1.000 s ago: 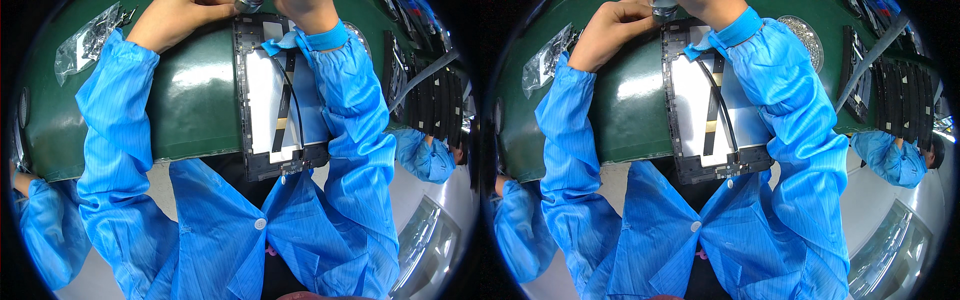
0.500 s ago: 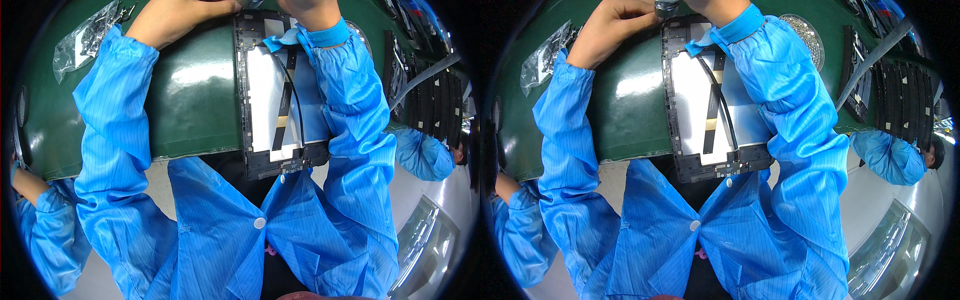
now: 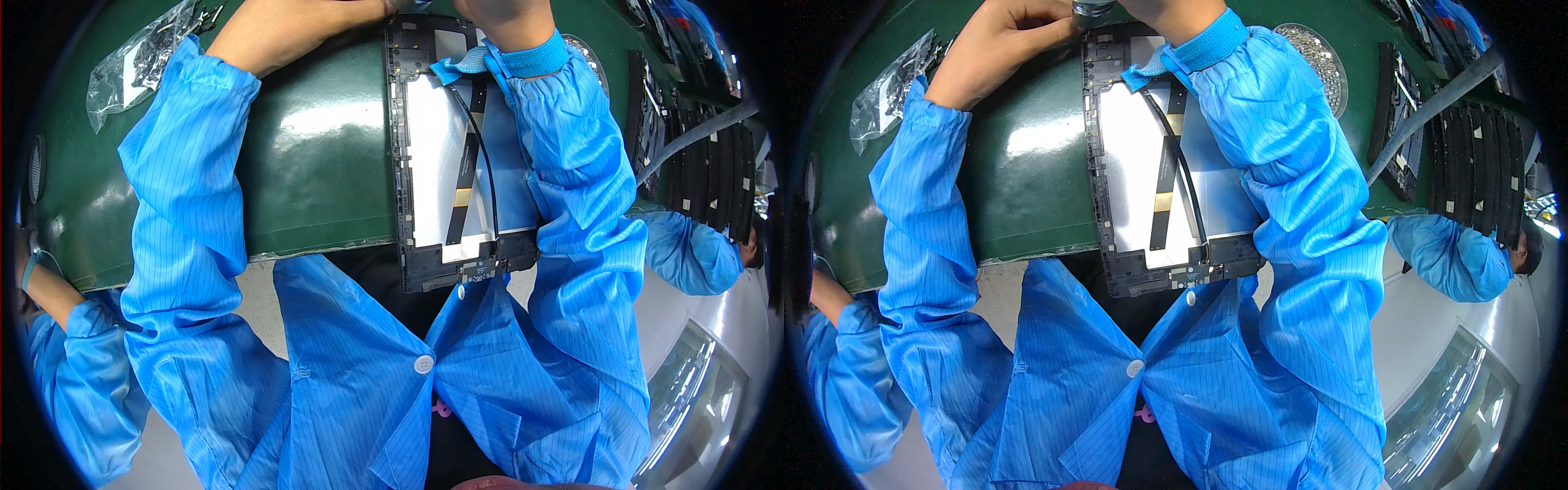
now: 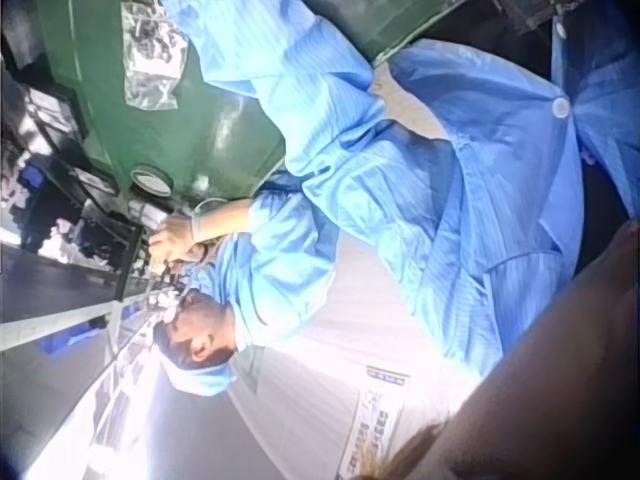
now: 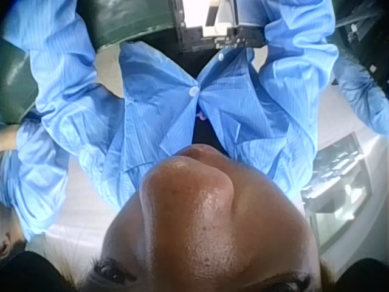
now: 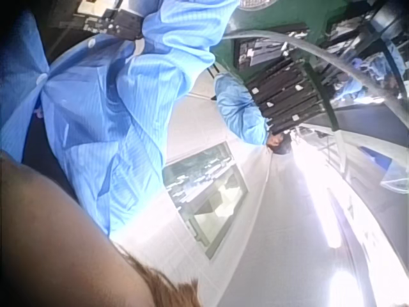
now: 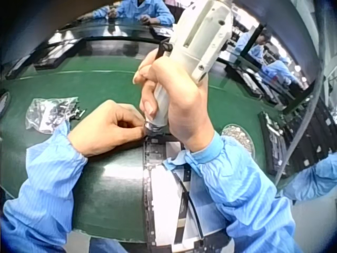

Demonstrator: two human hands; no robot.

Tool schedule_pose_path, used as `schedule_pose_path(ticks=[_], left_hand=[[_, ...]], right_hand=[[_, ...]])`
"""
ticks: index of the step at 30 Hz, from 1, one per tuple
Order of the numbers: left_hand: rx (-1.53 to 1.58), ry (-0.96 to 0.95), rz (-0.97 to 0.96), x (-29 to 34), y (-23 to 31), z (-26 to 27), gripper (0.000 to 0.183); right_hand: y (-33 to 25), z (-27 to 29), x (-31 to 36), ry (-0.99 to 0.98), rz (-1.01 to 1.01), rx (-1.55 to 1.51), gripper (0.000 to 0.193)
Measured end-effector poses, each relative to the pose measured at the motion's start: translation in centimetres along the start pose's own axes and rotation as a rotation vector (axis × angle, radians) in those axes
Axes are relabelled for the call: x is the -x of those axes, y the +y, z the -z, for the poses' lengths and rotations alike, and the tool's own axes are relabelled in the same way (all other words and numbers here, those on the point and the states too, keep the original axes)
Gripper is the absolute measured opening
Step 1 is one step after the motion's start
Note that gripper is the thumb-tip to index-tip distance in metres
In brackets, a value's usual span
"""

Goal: Assembling internal components of a tablet using an electric screwdriver on a factory production line.

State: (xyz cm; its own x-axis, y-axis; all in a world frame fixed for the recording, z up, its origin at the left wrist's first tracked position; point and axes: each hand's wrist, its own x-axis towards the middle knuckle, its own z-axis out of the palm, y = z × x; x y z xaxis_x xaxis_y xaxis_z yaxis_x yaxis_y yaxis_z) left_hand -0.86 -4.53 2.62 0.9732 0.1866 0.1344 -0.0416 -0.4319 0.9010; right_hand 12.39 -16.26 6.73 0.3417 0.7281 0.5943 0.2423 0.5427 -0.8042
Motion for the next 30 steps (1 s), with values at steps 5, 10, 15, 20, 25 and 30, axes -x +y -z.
schedule_pose_path(ticks=[5,10,15,20,25,30], left_hand=[[0.015,-0.027,-0.032,-0.1,0.6,0.1,0.019],[0.076,-0.021,0.017,0.1,0.3,0.1,0.018],[0.123,0.054,0.168,-0.2,0.7,-0.1,0.016],[-0.107,0.140,-0.260,0.6,0.1,-1.9,0.021],[-0.190,0.171,-0.307,0.3,0.6,-2.8,0.022],[-0.239,0.160,-0.326,0.4,0.0,-2.6,0.020]], right_hand=[[-0.5,-0.1,0.2,0.000,0.009,0.022,0.024],[-1.3,-0.5,0.0,-0.001,-0.038,-0.076,0.024],[-1.9,0.7,-0.2,0.122,-0.087,-0.016,0.023],[-2.3,2.0,-0.2,0.121,-0.043,-0.129,0.024],[-2.3,1.9,-0.1,0.155,0.034,-0.123,0.022],[-2.2,1.3,0.1,0.104,0.080,-0.248,0.020]])
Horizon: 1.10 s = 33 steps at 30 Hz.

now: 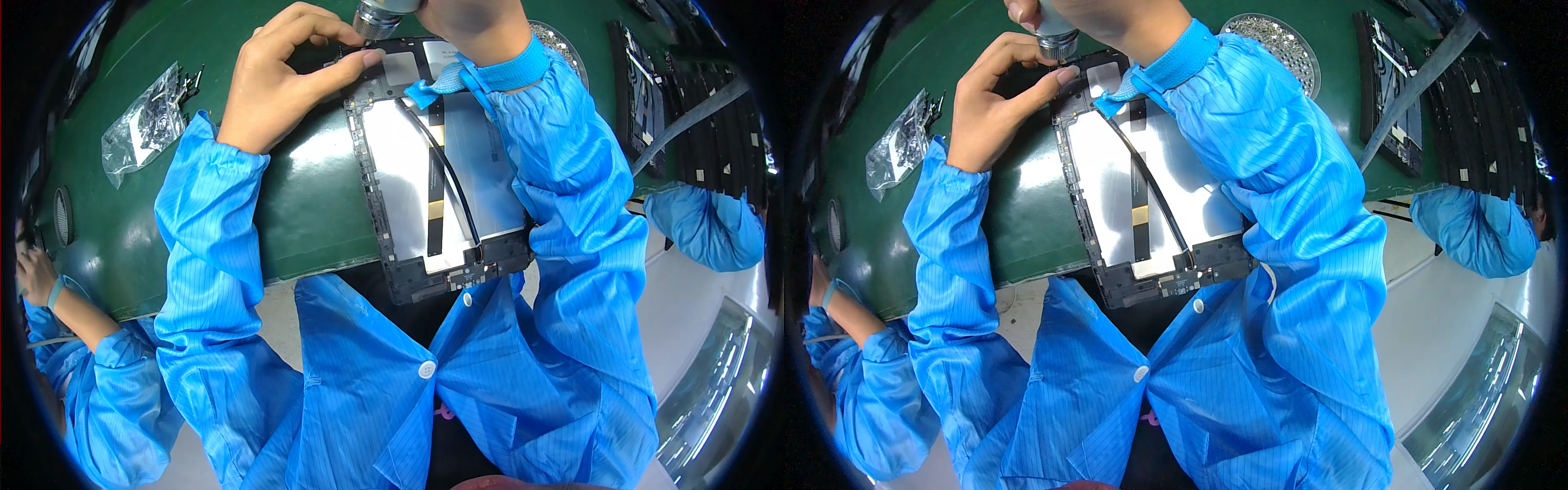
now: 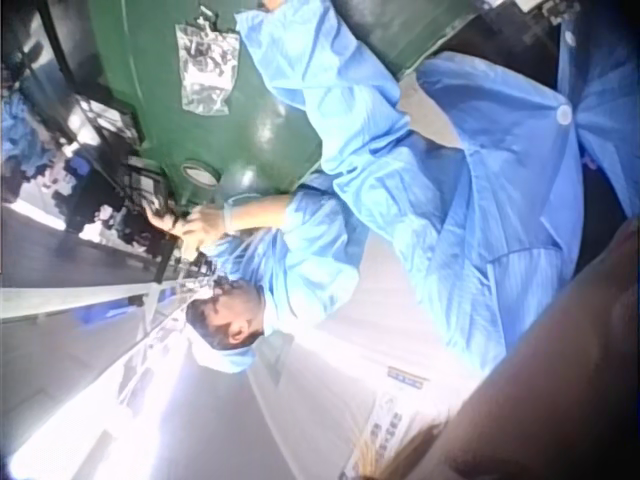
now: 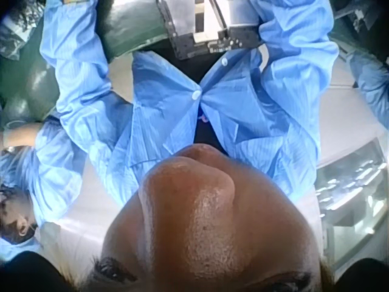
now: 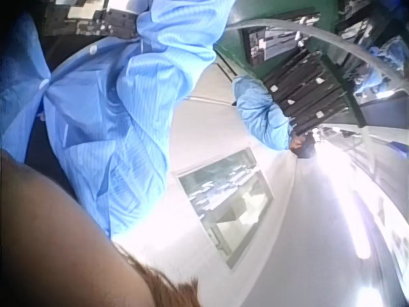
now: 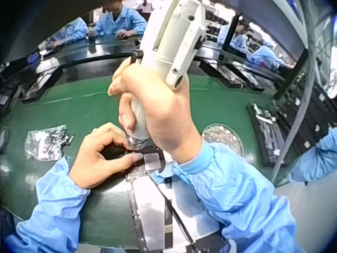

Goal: Assembling internal components of a tablet using an electric screwdriver on a factory production line.

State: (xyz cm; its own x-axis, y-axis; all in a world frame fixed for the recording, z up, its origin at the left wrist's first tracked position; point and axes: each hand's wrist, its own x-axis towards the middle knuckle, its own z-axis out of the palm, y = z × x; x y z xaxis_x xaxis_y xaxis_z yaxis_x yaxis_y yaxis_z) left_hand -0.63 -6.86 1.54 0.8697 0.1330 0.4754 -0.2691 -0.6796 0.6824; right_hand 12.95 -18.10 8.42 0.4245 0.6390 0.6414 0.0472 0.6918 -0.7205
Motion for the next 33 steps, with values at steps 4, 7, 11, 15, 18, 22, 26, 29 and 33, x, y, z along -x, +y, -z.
schedule_pose_path(ticks=[4,7,11,15,18,22,26,29,33], left_hand=[[0.007,-0.016,0.007,-0.3,0.0,0.1,0.019],[-0.028,-0.022,-0.027,-0.2,-0.3,0.2,0.019],[-0.020,-0.027,-0.036,-0.3,-0.3,0.2,0.018],[-0.008,-0.015,-0.003,0.4,-0.4,0.5,0.017],[0.015,-0.016,-0.022,-0.4,-0.2,0.1,0.016],[-0.002,0.000,-0.017,1.0,-0.8,0.8,0.016],[0.024,-0.007,-0.009,0.5,-0.5,0.6,0.016],[0.036,-0.016,-0.060,-0.1,-0.6,0.5,0.016],[0.024,-0.013,-0.049,-0.1,-0.6,0.5,0.016]], right_hand=[[0.2,0.4,-0.5,-0.024,0.034,0.032,0.020],[-0.2,0.1,-0.5,-0.035,0.037,0.053,0.021],[-0.4,0.2,-0.2,0.007,0.008,0.100,0.021],[-0.2,-0.4,-0.1,-0.001,-0.014,0.042,0.021],[-1.1,-0.1,-0.4,0.050,-0.048,0.172,0.022],[-3.3,-3.9,-0.9,0.406,-0.591,0.267,0.022],[0.5,-0.2,-0.1,0.024,-0.012,0.125,0.023],[-0.5,0.0,-0.4,0.027,-0.019,0.146,0.023],[-0.3,0.1,-0.3,-0.019,0.033,0.128,0.024]])
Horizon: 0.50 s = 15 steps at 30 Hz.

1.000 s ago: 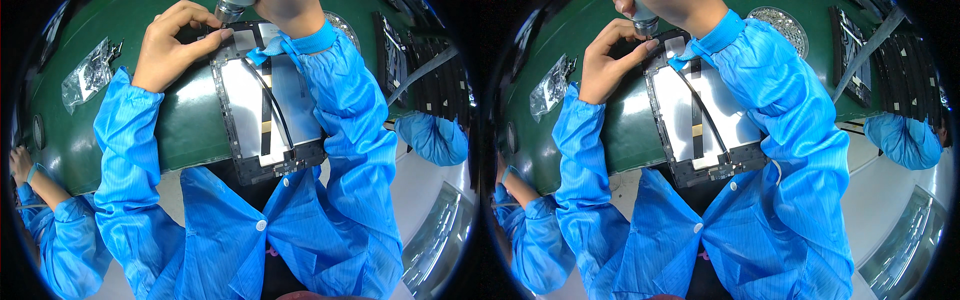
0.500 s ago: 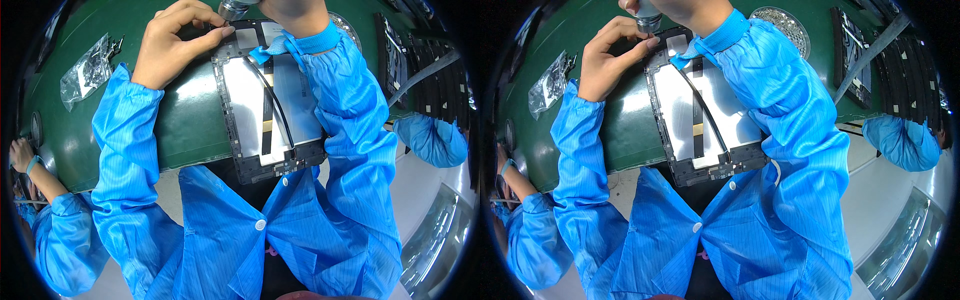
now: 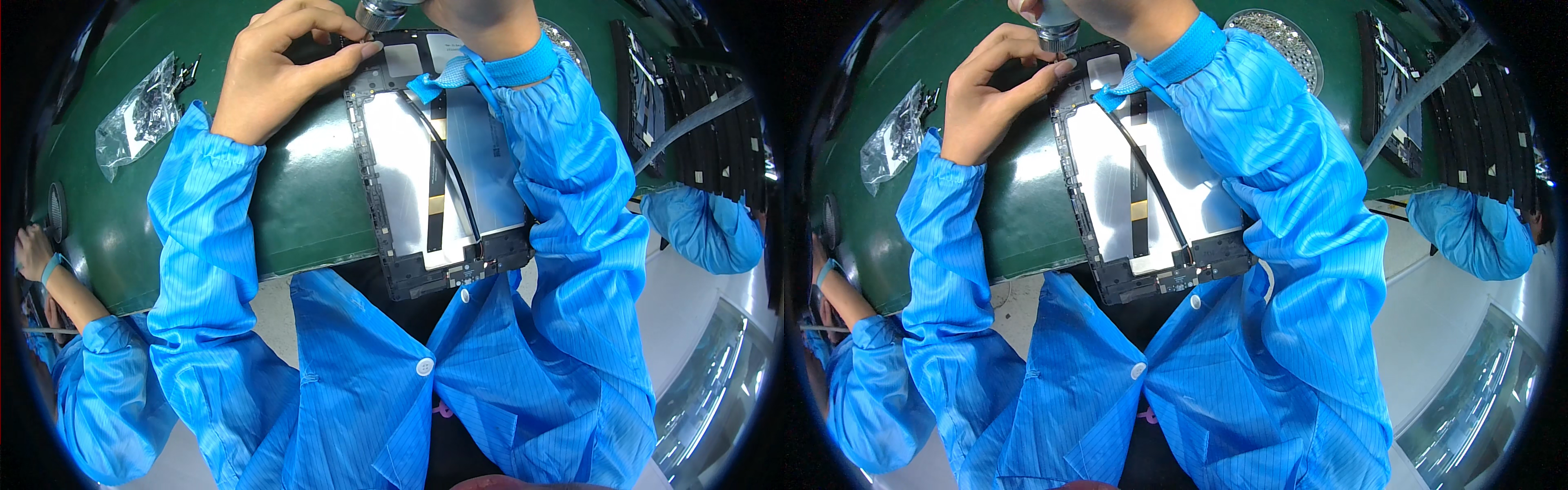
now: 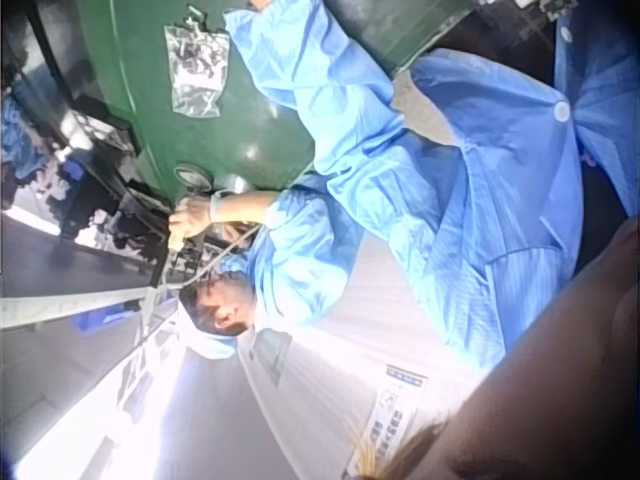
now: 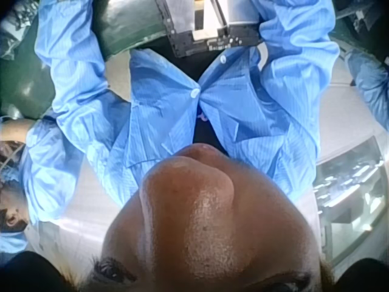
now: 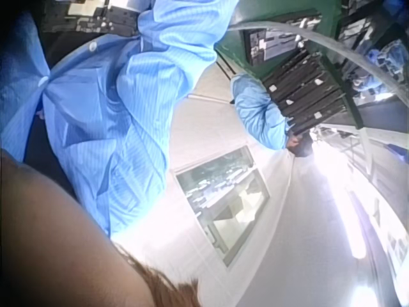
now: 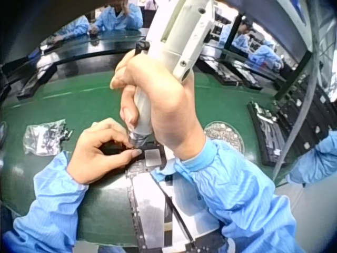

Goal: Assembling internal components of a tablet using an electric screwdriver on a factory production line.

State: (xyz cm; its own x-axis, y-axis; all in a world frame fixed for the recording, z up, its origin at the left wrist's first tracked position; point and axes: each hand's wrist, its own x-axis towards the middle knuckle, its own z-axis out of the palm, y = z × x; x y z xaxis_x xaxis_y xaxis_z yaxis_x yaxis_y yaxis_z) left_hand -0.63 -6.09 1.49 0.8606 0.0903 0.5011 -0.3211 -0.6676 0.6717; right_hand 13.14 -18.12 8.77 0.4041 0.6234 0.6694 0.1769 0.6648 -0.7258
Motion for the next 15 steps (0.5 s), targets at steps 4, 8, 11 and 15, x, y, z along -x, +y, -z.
schedule_pose_path(ticks=[4,8,11,15], left_hand=[[-0.030,0.005,-0.004,0.3,-0.1,0.2,0.017],[-0.029,0.008,-0.026,0.2,0.0,0.0,0.017],[-0.002,-0.017,0.004,0.4,-0.4,0.2,0.026],[-0.113,-0.019,0.031,0.2,0.2,0.8,0.047]], right_hand=[[0.9,0.0,-0.1,-0.055,0.037,-0.108,0.024],[0.6,-0.1,0.0,-0.002,0.002,-0.018,0.025],[0.9,0.1,-0.1,-0.039,0.048,-0.037,0.025],[0.5,-0.2,-0.2,0.003,-0.017,0.035,0.024]])
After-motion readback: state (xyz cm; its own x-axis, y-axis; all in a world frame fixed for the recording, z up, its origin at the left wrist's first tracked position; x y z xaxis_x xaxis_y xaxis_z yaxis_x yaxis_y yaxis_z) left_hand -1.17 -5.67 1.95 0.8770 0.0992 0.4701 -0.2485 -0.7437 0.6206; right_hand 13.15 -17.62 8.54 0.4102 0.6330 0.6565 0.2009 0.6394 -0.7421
